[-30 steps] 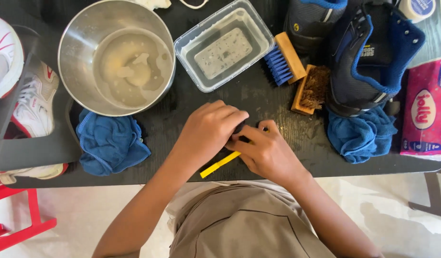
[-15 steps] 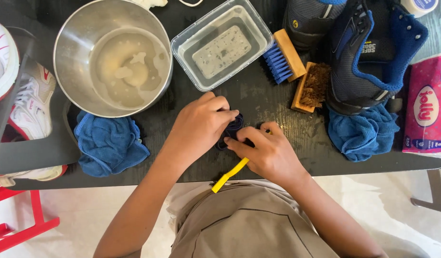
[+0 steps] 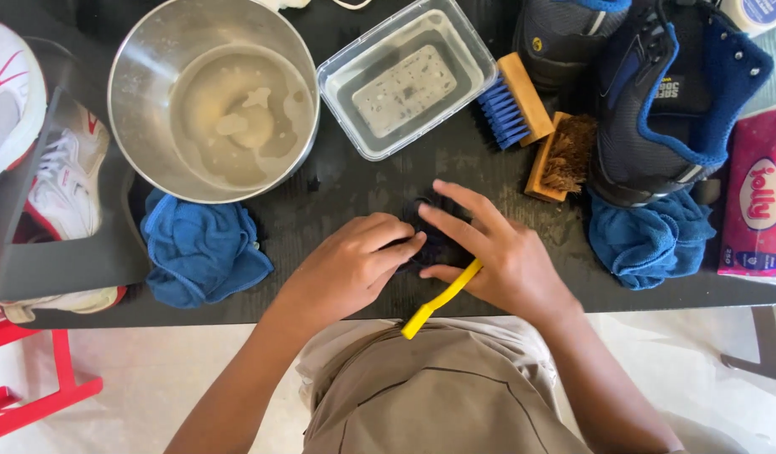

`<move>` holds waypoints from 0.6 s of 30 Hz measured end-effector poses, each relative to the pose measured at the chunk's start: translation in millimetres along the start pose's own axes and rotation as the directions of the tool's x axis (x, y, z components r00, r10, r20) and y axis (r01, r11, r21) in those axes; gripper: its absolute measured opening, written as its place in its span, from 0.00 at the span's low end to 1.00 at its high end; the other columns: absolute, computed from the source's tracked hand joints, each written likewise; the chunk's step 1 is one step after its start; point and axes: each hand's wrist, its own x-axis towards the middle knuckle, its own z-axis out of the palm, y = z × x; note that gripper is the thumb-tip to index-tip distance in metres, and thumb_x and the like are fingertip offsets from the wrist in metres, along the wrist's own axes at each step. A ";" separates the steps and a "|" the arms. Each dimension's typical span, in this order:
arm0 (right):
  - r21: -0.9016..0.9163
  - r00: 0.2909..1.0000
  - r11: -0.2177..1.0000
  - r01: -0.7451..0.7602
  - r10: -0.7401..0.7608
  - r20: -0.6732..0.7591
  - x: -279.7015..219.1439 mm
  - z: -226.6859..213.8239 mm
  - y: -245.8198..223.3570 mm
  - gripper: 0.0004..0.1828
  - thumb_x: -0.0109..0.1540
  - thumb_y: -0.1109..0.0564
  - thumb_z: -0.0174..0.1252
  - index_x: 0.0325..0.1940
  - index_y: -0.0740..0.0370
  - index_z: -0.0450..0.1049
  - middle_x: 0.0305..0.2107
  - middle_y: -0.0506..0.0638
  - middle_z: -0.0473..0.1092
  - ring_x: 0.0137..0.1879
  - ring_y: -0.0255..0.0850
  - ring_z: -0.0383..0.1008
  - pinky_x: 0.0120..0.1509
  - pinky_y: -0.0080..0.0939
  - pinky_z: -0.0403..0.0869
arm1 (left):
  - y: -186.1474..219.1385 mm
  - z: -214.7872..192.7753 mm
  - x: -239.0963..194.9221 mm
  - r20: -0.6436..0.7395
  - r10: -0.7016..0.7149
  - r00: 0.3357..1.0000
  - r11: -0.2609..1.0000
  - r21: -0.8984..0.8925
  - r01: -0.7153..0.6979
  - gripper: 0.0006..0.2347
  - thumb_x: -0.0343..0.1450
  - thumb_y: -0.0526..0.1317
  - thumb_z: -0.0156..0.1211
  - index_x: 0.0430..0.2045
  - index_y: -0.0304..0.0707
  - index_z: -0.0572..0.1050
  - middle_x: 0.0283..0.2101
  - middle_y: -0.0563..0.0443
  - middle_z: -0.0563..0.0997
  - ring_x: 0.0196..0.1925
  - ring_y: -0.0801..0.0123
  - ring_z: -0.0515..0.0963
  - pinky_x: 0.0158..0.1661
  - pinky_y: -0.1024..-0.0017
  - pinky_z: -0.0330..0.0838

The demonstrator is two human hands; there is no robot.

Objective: The person removes a blue shoelace from a sneaker and scrubs it with a yellow brush. They repeatedly dip the brush into a container of soapy water and continue scrubbing the lace on the table. Finally, they switch to a larger wooden brush to scrub the lace further.

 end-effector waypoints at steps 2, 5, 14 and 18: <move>0.129 0.983 0.991 -0.028 0.004 0.183 7.0 -11.1 0.1 0.38 0.54 0.49 0.73 0.68 0.55 0.71 0.63 0.56 0.69 0.34 0.48 0.81 0.42 0.49 0.78 | 2.7 -3.2 0.1 0.003 0.061 0.998 0.998 0.010 -0.061 0.08 0.73 0.28 0.58 0.43 0.30 0.81 0.46 0.42 0.80 0.55 0.54 0.77 0.53 0.62 0.74; 0.120 0.974 0.992 0.041 -0.066 0.216 5.4 -4.7 6.9 0.31 0.57 0.47 0.70 0.63 0.56 0.75 0.56 0.52 0.74 0.48 0.50 0.82 0.45 0.50 0.79 | 6.1 -8.5 2.1 -0.026 0.102 0.994 0.995 0.007 -0.102 0.07 0.73 0.27 0.56 0.40 0.29 0.81 0.46 0.41 0.79 0.54 0.52 0.77 0.50 0.60 0.75; 0.150 0.998 0.987 -0.051 0.047 0.029 -13.6 16.9 11.6 0.09 0.60 0.55 0.69 0.44 0.52 0.85 0.37 0.45 0.78 0.23 0.41 0.72 0.32 0.40 0.71 | 25.7 3.0 -16.2 -0.291 -0.033 0.956 0.993 0.100 0.065 0.16 0.75 0.29 0.58 0.58 0.37 0.76 0.41 0.51 0.77 0.42 0.66 0.81 0.44 0.72 0.78; 0.128 0.998 0.989 -0.068 0.066 0.023 -17.7 15.0 13.9 0.10 0.59 0.56 0.70 0.44 0.50 0.86 0.37 0.46 0.78 0.22 0.42 0.72 0.32 0.40 0.71 | 30.3 6.8 -17.9 -0.340 0.009 0.940 0.975 0.210 0.066 0.12 0.72 0.27 0.62 0.49 0.35 0.81 0.38 0.51 0.81 0.39 0.67 0.82 0.43 0.73 0.80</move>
